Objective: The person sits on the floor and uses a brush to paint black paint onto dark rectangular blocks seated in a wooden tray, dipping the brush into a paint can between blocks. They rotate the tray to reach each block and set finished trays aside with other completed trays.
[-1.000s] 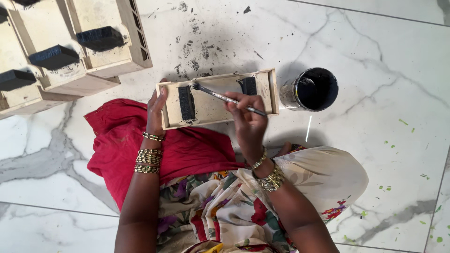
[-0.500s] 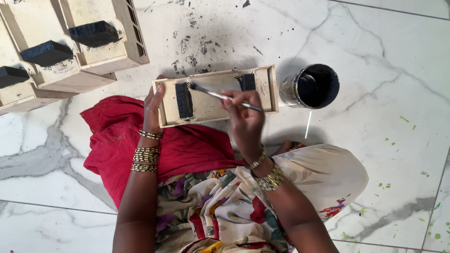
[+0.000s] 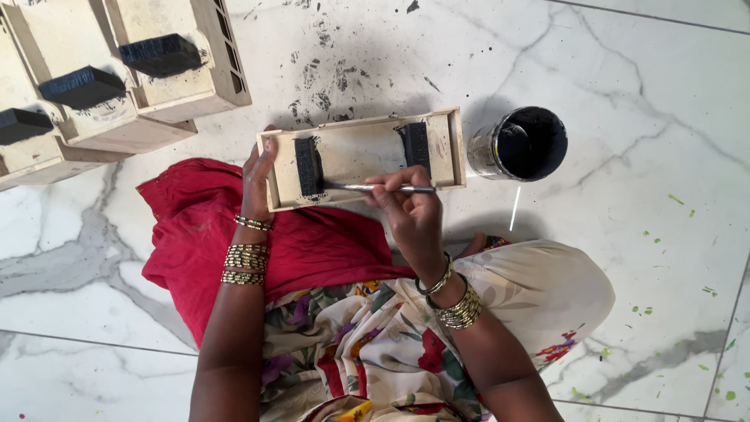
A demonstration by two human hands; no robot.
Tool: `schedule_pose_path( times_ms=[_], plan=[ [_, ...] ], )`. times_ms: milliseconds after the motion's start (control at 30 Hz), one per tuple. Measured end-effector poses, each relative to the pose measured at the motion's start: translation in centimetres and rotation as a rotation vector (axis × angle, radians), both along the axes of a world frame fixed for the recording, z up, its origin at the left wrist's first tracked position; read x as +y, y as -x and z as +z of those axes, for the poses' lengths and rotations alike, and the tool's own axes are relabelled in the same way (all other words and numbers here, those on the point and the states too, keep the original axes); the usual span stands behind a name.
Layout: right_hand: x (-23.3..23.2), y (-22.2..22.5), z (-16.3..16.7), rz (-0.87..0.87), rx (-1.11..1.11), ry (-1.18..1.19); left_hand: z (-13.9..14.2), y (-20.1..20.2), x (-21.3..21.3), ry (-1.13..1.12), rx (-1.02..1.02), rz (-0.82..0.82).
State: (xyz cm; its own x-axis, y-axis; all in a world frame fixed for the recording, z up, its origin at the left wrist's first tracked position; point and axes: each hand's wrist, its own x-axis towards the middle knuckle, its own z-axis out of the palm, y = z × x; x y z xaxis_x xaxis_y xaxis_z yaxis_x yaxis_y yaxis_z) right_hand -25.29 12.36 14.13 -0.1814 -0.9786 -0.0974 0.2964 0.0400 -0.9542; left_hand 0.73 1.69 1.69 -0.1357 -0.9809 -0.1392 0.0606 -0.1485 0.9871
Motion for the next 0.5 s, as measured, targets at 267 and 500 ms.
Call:
schedule_pose_path(
  times_ms=[267, 500],
  plan=[
    [-0.2, 0.5, 1.1, -0.057, -0.061, 0.026, -1.4, 0.3, -0.1, -0.127, -0.076, 0.039],
    [-0.2, -1.3, 3.8, -0.066, 0.101, 0.213, 0.1, 2.2, -0.6, -0.475, 0.361, 0.06]
  ],
)
